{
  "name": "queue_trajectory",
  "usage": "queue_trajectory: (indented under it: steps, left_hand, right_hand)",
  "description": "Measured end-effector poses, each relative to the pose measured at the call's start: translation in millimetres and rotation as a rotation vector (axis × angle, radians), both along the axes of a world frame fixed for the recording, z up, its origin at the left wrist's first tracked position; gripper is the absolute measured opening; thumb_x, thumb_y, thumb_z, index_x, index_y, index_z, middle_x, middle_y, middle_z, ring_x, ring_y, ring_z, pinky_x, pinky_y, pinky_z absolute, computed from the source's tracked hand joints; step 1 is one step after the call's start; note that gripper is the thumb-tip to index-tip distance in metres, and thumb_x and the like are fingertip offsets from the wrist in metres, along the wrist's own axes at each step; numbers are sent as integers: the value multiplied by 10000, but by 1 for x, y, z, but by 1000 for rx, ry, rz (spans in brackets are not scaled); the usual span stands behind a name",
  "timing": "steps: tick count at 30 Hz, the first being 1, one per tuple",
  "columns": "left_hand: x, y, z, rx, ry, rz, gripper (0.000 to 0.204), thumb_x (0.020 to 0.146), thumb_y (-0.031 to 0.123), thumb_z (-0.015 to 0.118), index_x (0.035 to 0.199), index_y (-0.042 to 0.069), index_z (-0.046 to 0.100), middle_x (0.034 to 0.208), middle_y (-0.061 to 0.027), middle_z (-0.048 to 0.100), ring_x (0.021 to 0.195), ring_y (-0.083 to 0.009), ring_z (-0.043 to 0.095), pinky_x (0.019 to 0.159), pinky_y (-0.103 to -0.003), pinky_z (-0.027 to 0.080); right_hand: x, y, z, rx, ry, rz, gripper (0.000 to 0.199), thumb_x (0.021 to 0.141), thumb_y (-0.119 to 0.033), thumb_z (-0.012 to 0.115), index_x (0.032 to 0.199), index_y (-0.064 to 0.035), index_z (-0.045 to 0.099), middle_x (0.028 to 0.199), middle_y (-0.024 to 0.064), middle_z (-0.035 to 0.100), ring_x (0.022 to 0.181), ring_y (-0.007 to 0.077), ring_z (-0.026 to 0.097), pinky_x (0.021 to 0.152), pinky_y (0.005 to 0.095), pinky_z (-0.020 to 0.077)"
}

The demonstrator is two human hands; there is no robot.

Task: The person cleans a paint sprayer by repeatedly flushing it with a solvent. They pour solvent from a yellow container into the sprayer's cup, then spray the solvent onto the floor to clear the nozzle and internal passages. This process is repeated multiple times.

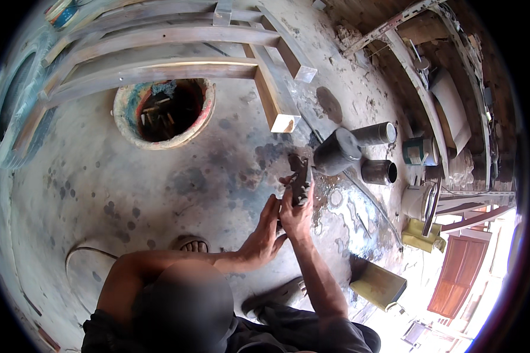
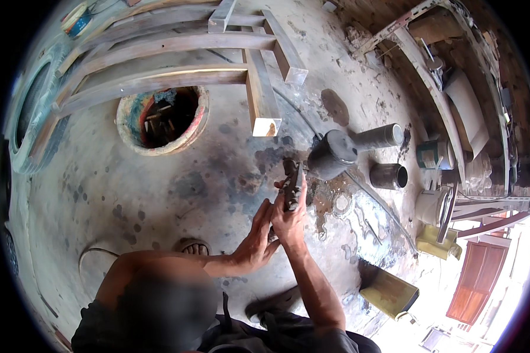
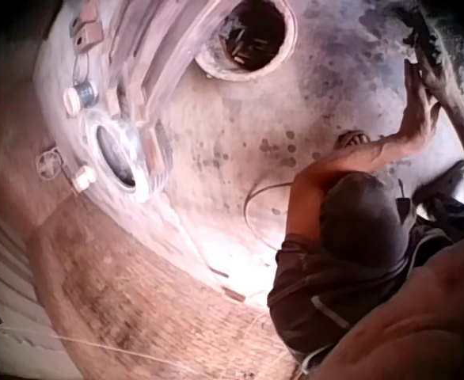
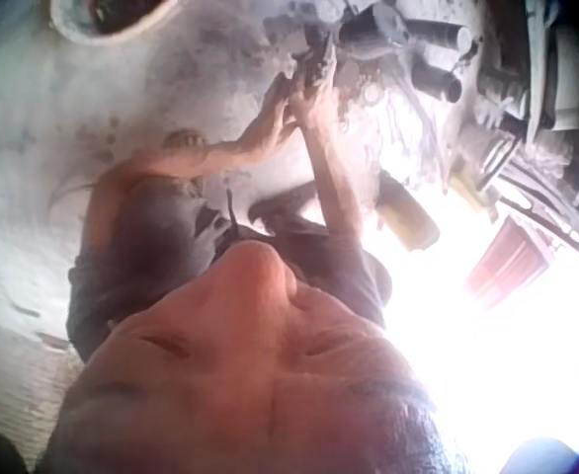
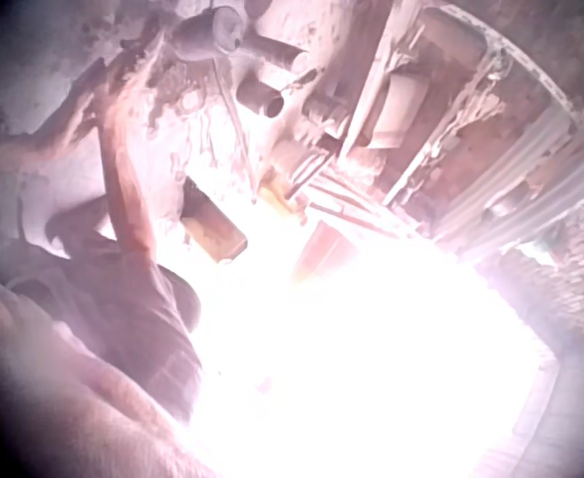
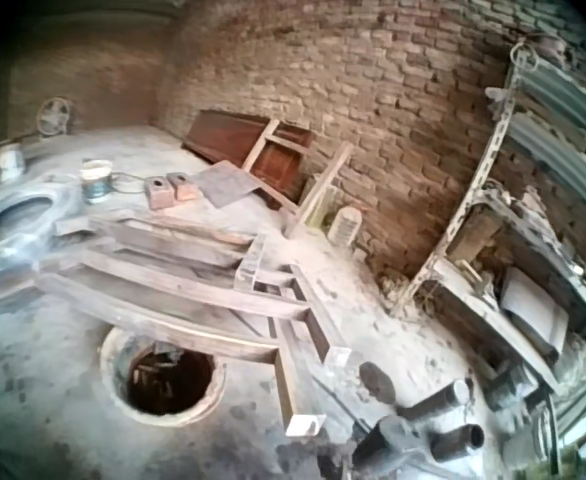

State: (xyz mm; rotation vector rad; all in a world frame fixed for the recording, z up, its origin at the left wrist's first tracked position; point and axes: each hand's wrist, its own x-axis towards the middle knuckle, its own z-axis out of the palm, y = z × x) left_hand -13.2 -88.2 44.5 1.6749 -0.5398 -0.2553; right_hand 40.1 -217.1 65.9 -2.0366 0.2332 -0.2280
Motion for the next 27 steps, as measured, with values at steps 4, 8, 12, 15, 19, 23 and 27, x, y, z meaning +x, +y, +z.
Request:
queue_trajectory:
  steps: [4,8,12,15,19,23,27]
  left_hand:
    - [-19,16,-11,76,-26,-51,893,928,24,668,1594,4,72,1612,-328,82,1482,-525,229,1154,-514,404]
    - [-47,61,-24,112,27,-146,787,917,26,663,1570,13,224,1595,-274,220,1448,-474,314,1161,-501,373]
    - [-55,89,-22,176,43,-200,670,881,0,671,1491,30,394,1518,-217,378,1355,-422,442,1040,-456,494]
    - [-51,95,-25,172,-10,-247,614,874,-5,671,1445,33,448,1461,-197,439,1285,-393,516,959,-432,547]
    - [-50,97,-28,139,0,-282,570,850,-29,676,1393,18,507,1407,-177,505,1279,-375,526,961,-430,534]
    - [-49,98,-35,163,-95,-284,483,853,-20,684,1318,28,564,1329,-140,527,1214,-308,570,903,-398,567]
    - [-45,100,-41,132,-112,-272,467,834,-29,692,1287,25,590,1282,-126,559,1184,-291,588,909,-386,568]
  right_hand:
    - [-9,-2,-39,61,4,-76,615,954,15,532,1540,-14,346,1068,118,648,998,223,669,888,364,536]
    - [-2,15,-35,-114,-115,-77,573,958,-51,614,1499,-11,429,1015,104,644,883,174,652,809,312,534]
    - [0,14,-56,145,51,-82,535,945,-70,636,1456,-18,488,967,92,649,802,159,616,761,308,526]
    - [7,12,-63,135,70,-61,538,945,-80,636,1459,-19,486,950,87,649,790,157,622,746,311,528]
    - [18,21,-55,135,123,-8,566,966,-92,611,1501,-34,438,972,97,674,802,169,648,755,322,541]
    - [25,35,-41,303,167,-15,565,990,-98,581,1522,-31,404,970,88,680,799,164,649,751,313,543]
    - [22,28,-59,190,82,40,554,991,-98,582,1512,-17,411,936,64,654,797,132,622,743,294,526]
